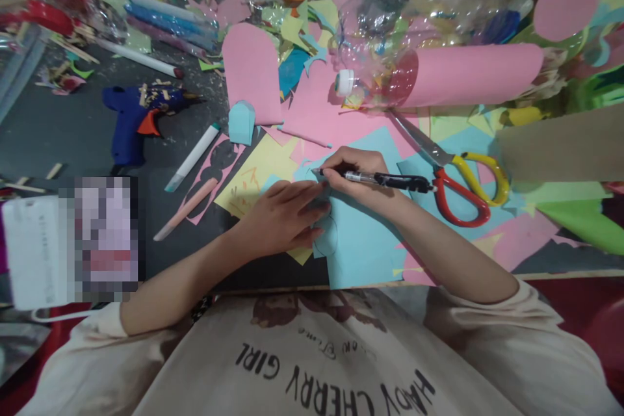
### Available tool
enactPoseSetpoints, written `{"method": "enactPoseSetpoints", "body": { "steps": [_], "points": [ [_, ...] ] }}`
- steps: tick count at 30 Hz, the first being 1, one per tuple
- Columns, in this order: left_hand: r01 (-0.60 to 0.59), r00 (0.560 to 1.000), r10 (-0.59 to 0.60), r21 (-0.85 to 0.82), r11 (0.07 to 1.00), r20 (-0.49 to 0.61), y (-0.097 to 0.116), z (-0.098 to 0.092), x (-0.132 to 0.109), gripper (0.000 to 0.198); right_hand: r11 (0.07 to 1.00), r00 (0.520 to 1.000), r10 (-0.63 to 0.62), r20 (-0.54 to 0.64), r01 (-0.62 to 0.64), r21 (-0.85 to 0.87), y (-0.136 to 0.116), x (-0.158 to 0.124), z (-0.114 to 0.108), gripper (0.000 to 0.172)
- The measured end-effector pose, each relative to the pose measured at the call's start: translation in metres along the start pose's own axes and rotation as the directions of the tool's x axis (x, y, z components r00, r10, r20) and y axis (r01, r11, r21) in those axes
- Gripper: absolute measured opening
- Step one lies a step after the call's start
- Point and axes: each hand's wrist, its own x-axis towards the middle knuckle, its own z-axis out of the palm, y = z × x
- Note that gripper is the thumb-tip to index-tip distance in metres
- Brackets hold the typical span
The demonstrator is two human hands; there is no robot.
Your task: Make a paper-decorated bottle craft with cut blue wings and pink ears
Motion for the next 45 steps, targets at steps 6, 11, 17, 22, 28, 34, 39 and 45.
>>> {"method": "enactPoseSetpoints", "body": {
  "steps": [6, 11, 17, 22, 28, 34, 39, 45],
  "points": [
    [0.006, 1.0, -0.006, -0.018, 1.0, 0.028, -0.002, 0.001, -0.001, 0.027, 0.997, 1.0, -0.001, -0.007, 0.0, -0.075, -0.002, 0.002, 0.0, 0.015],
    [0.01, 1.0, -0.01, -0.005, 1.0, 0.019, -0.001, 0.0, 0.0, 0.028, 0.997, 1.0, -0.015, -0.015, 0.014, -0.082, 0.0, 0.003, 0.001, 0.015],
    [0.005, 1.0, -0.005, -0.011, 1.0, 0.009, -0.002, 0.0, 0.0, 0.027, 0.996, 0.998, -0.031, -0.052, 0.026, -0.08, 0.001, 0.001, 0.001, 0.015],
    [0.0, 1.0, 0.0, -0.032, 0.999, 0.016, -0.004, 0.001, -0.001, 0.026, 0.998, 0.968, -0.013, -0.251, 0.028, 0.058, 0.003, -0.005, -0.001, 0.025],
    [-0.03, 0.998, 0.028, -0.026, 0.999, -0.052, -0.008, 0.002, 0.001, 0.025, 0.956, 0.965, -0.188, -0.181, 0.137, -0.258, 0.001, -0.003, 0.0, 0.017],
    [-0.037, 0.998, 0.034, -0.05, 0.998, -0.056, -0.011, 0.005, 0.001, 0.024, 0.89, 0.965, -0.262, 0.01, 0.245, -0.385, 0.008, 0.002, -0.004, 0.018],
    [-0.037, 0.999, 0.037, -0.084, 0.996, -0.002, -0.014, 0.005, 0.002, 0.027, 0.906, 0.965, -0.257, 0.051, 0.259, -0.334, 0.011, 0.002, -0.006, 0.019],
    [-0.075, 0.997, 0.078, -0.144, 0.987, 0.015, -0.018, 0.011, 0.0, 0.029, 0.858, 0.934, -0.353, 0.058, 0.348, -0.377, 0.014, 0.004, -0.007, 0.017]
  ]
}}
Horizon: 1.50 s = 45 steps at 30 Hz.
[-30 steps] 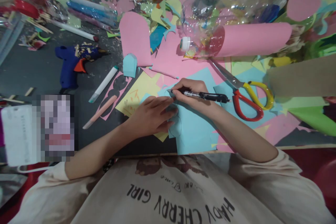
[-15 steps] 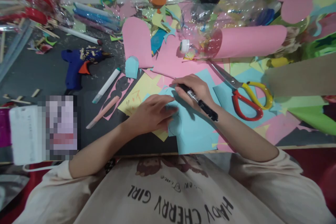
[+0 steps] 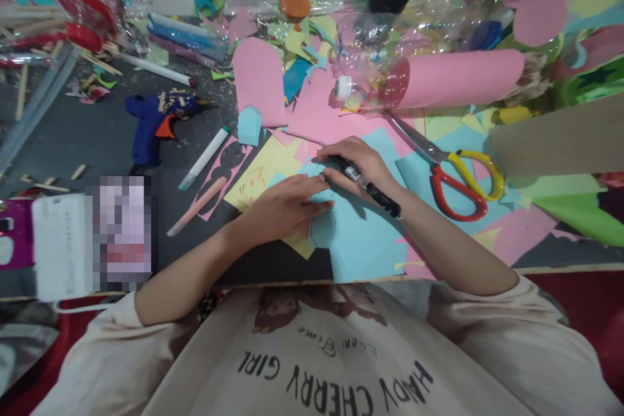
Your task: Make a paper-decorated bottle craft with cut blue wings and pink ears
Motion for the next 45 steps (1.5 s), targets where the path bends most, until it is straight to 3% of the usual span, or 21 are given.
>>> {"method": "enactPoseSetpoints", "body": {
  "steps": [7, 12, 16, 20, 25, 28, 32, 35, 37, 39, 42, 43, 45],
  "points": [
    [-0.014, 1.0, 0.014, -0.01, 1.0, 0.021, 0.001, 0.0, -0.002, 0.031, 0.999, 0.997, -0.032, 0.066, 0.03, 0.03, -0.001, 0.001, -0.003, 0.015],
    [0.034, 0.997, -0.029, -0.065, 0.997, 0.07, 0.005, -0.003, 0.0, 0.033, 0.963, 0.989, 0.094, 0.115, -0.12, 0.242, -0.006, -0.001, -0.005, 0.021],
    [0.04, 0.99, -0.03, -0.067, 0.997, 0.137, 0.005, -0.005, 0.0, 0.035, 0.929, 0.977, 0.151, 0.152, -0.193, 0.317, -0.004, -0.001, -0.006, 0.022],
    [0.006, 0.998, -0.003, -0.034, 0.999, 0.063, 0.005, -0.006, 0.001, 0.032, 0.921, 0.97, 0.125, 0.209, -0.192, 0.338, -0.003, 0.0, -0.009, 0.018],
    [0.086, 0.988, -0.093, -0.057, 0.995, -0.124, 0.008, -0.01, -0.001, 0.027, 0.893, 0.968, 0.239, 0.07, -0.248, 0.376, -0.003, 0.0, -0.01, 0.018],
    [0.138, 0.975, -0.148, -0.068, 0.988, -0.169, 0.009, -0.013, -0.003, 0.023, 0.848, 0.942, 0.335, -0.012, -0.297, 0.439, -0.001, 0.002, -0.008, 0.018],
    [0.101, 0.957, -0.139, -0.158, 0.982, -0.254, 0.01, -0.011, -0.004, 0.024, 0.845, 0.885, 0.403, -0.233, -0.262, 0.467, 0.003, 0.003, -0.006, 0.018],
    [0.067, 0.942, -0.173, -0.343, 0.937, -0.286, 0.012, -0.01, -0.002, 0.024, 0.852, 0.808, 0.434, -0.399, -0.225, 0.472, 0.001, 0.0, -0.003, 0.016],
    [0.135, 0.927, -0.297, -0.533, 0.835, -0.231, 0.014, -0.01, 0.002, 0.021, 0.843, 0.765, 0.457, -0.453, -0.209, 0.496, -0.006, -0.002, 0.001, 0.015],
    [0.276, 0.866, -0.493, -0.744, 0.608, -0.081, 0.015, -0.012, 0.006, 0.022, 0.833, 0.752, 0.467, -0.465, -0.196, 0.518, -0.019, -0.005, 0.007, 0.015],
    [0.491, 0.678, -0.679, -0.861, 0.134, 0.281, 0.016, -0.015, 0.01, 0.035, 0.824, 0.784, 0.471, -0.405, -0.226, 0.52, -0.043, -0.009, 0.016, 0.016],
    [0.539, 0.617, -0.69, -0.842, 0.019, 0.379, 0.016, -0.015, 0.011, 0.038, 0.818, 0.807, 0.474, -0.353, -0.255, 0.516, -0.051, -0.01, 0.017, 0.015],
    [0.594, 0.53, -0.694, -0.797, -0.105, 0.487, 0.016, -0.014, 0.011, 0.045, 0.821, 0.853, 0.455, -0.256, -0.29, 0.492, -0.062, -0.013, 0.017, 0.014]
  ]
}}
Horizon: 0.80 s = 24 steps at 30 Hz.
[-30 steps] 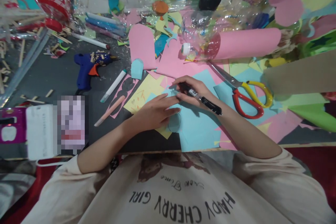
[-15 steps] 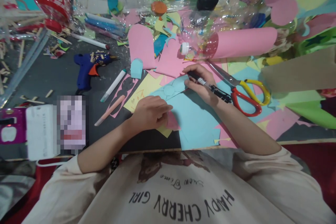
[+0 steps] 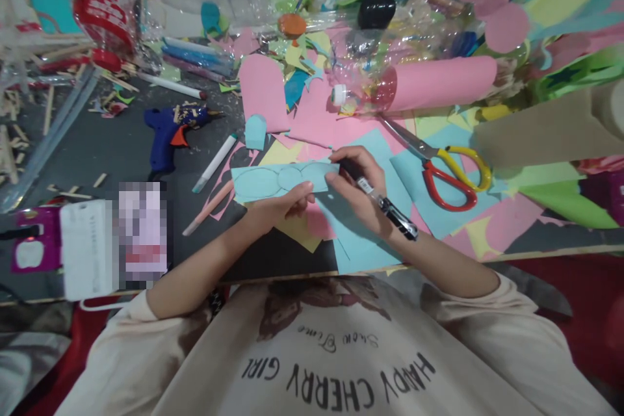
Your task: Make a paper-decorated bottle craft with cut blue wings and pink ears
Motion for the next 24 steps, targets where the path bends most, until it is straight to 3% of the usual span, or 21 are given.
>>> {"method": "enactPoseSetpoints", "body": {
  "steps": [4, 6, 7, 8, 10, 13, 15, 17, 19, 24],
  "points": [
    [0.076, 0.991, -0.082, -0.057, 0.995, -0.109, -0.001, 0.001, 0.002, 0.048, 0.965, 0.972, -0.102, 0.213, 0.149, -0.217, 0.0, 0.0, -0.014, 0.022],
    [0.067, 0.983, -0.084, -0.112, 0.991, -0.163, 0.002, 0.002, 0.002, 0.044, 0.867, 0.928, -0.166, 0.333, 0.298, -0.4, 0.005, 0.003, -0.03, 0.028],
    [0.044, 0.981, -0.07, -0.14, 0.989, -0.182, 0.004, 0.002, 0.002, 0.042, 0.808, 0.888, -0.128, 0.441, 0.351, -0.472, 0.007, 0.003, -0.04, 0.038],
    [0.017, 0.979, -0.05, -0.164, 0.986, -0.199, 0.007, 0.002, 0.002, 0.039, 0.759, 0.881, -0.091, 0.464, 0.363, -0.541, 0.008, 0.002, -0.052, 0.046],
    [-0.028, 0.972, -0.02, -0.198, 0.98, -0.233, 0.012, 0.001, 0.002, 0.033, 0.675, 0.911, -0.059, 0.409, 0.338, -0.655, 0.008, -0.005, -0.08, 0.052],
    [-0.039, 0.964, -0.024, -0.228, 0.973, -0.266, 0.014, -0.002, 0.002, 0.031, 0.451, 0.996, -0.032, 0.084, 0.089, -0.888, 0.002, -0.025, -0.128, 0.045],
    [-0.031, 0.963, -0.035, -0.241, 0.97, -0.268, 0.013, -0.005, 0.003, 0.033, 0.289, 0.997, 0.063, -0.038, -0.054, -0.956, -0.001, -0.041, -0.157, 0.048],
    [-0.036, 0.966, -0.029, -0.246, 0.969, -0.259, 0.012, -0.007, 0.004, 0.037, 0.195, 0.986, 0.155, -0.062, -0.092, -0.976, -0.001, -0.054, -0.176, 0.053],
    [-0.046, 0.968, -0.015, -0.237, 0.97, -0.25, 0.01, -0.007, 0.004, 0.038, 0.164, 0.976, 0.218, -0.031, -0.068, -0.984, 0.002, -0.06, -0.181, 0.052],
    [-0.083, 0.964, 0.029, -0.198, 0.977, -0.263, 0.01, -0.004, 0.004, 0.033, 0.005, 0.984, 0.18, -0.007, -0.008, -1.0, 0.011, -0.043, -0.168, 0.055]
  ]
}}
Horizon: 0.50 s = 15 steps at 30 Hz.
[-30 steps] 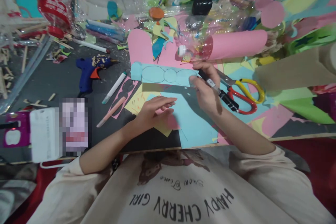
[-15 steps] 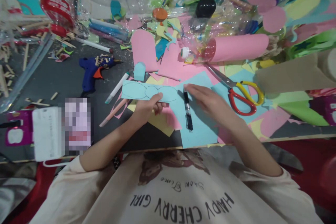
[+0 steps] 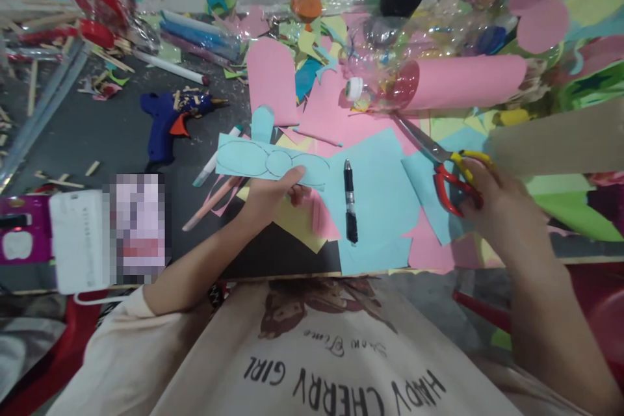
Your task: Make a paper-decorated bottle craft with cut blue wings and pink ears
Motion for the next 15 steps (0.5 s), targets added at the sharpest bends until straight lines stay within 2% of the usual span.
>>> {"method": "enactPoseSetpoints", "body": {
  "steps": [5, 7, 10, 12, 14, 15],
  "points": [
    [-0.052, 0.999, 0.052, 0.005, 0.999, 0.006, 0.0, 0.001, -0.001, 0.031, 1.0, 0.976, -0.015, 0.217, 0.018, -0.012, -0.004, 0.03, -0.012, 0.068],
    [-0.049, 0.999, 0.049, 0.007, 0.999, -0.008, -0.001, 0.002, -0.001, 0.032, 0.999, 0.958, 0.007, 0.287, -0.02, 0.046, -0.006, 0.036, -0.019, 0.062],
    [-0.012, 0.999, 0.012, 0.014, 1.0, -0.03, 0.0, 0.003, -0.001, 0.039, 0.982, 0.956, 0.066, 0.286, -0.113, 0.15, -0.01, 0.035, -0.025, 0.048],
    [0.004, 0.999, -0.003, 0.026, 1.0, -0.037, 0.0, 0.003, -0.001, 0.04, 0.921, 0.96, 0.095, 0.265, -0.186, 0.343, -0.013, 0.026, -0.026, 0.038],
    [0.009, 0.999, -0.007, 0.03, 1.0, -0.047, 0.001, 0.003, 0.0, 0.039, 0.772, 0.961, 0.078, 0.266, -0.227, 0.593, -0.018, 0.013, -0.026, 0.028],
    [0.01, 0.999, -0.009, 0.026, 1.0, -0.05, 0.001, 0.003, 0.0, 0.038, 0.699, 0.959, 0.026, 0.283, -0.22, 0.681, -0.022, 0.005, -0.025, 0.028]
  ]
}}
